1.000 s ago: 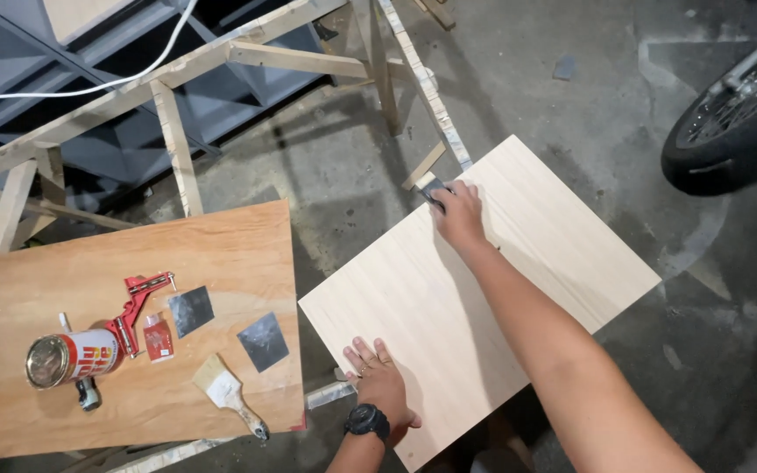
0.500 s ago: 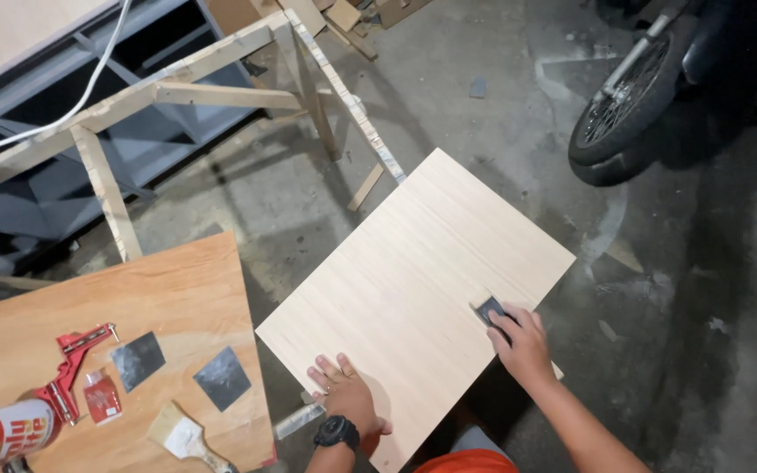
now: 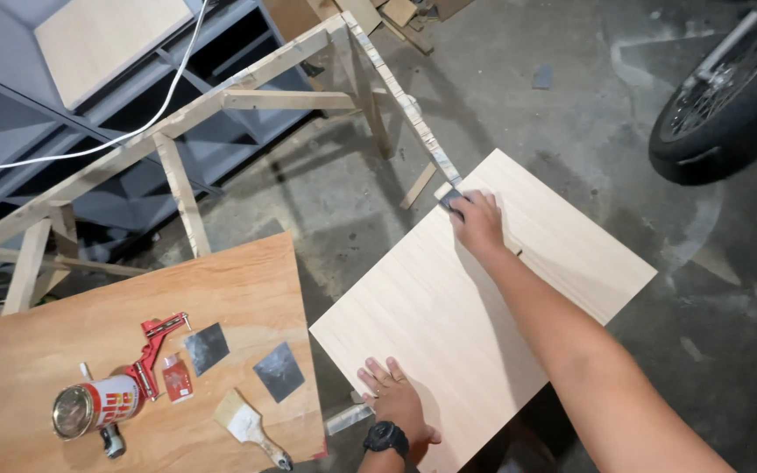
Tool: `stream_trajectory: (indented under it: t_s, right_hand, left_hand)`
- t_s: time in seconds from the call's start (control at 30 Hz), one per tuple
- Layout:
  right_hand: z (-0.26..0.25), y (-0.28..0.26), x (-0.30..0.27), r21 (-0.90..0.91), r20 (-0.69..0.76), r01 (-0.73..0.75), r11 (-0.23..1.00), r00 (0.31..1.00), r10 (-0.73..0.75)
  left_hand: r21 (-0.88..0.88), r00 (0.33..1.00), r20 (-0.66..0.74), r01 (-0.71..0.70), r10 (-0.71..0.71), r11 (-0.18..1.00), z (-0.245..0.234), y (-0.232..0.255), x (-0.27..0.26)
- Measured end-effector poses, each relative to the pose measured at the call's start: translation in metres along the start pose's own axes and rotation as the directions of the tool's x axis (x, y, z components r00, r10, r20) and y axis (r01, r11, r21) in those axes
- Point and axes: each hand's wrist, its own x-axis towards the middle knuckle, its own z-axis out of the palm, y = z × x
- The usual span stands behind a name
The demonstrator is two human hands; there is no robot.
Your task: Sanding the surface and edges of a wooden board with sandpaper and cleaning it with a brush.
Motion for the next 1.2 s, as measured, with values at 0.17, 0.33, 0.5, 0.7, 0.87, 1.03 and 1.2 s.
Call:
stream_trajectory:
  t_s: [0.17,0.33,0.5,0.7,0.87,1.03,1.2]
  right_hand:
    - [-0.012,0.005,-0.011,-0.051,0.078,-0.103,0.993,0.991,0.107]
    - [-0.086,0.051,-0.138,-0.089,-0.041,-0.024,0.996,0.999,0.02]
    - [-0.152,0.1,-0.278,-0.208,-0.11,-0.244,0.947,0.968,0.225]
    - [-0.163,0.117,-0.379,-0.217,-0.374,-0.274,0.937,0.91,0.179]
    - [-0.129,0.07,-0.394,-0.142,-0.412,-0.224,0.964,0.899,0.148]
    - [-0.112,-0.013,-0.376,0.068,-0.186,-0.231,0.971,0.953,0.24]
    - [-0.105,-0.044,-0.361,0.04,-0.095,-0.134,0.99,0.986,0.137]
  left_hand:
    - [0.02,1.0,-0.023,-0.02,0.02,1.0,-0.006,-0.001,-0.004]
    - [0.024,1.0,0.023,0.017,-0.018,1.0,0.0,-0.001,0.003]
    - [0.041,0.997,-0.064,0.04,-0.037,0.998,0.015,0.004,0.022]
    - [-0.026,0.995,-0.093,0.031,-0.033,0.999,0.018,0.0,0.025]
    - [-0.05,0.986,-0.163,-0.027,0.019,0.998,0.03,-0.012,0.025]
    - [0.046,0.861,-0.472,-0.192,0.19,0.98,0.08,-0.032,0.069]
    - [-0.065,0.676,-0.694,-0.403,0.249,0.913,0.136,-0.063,0.113]
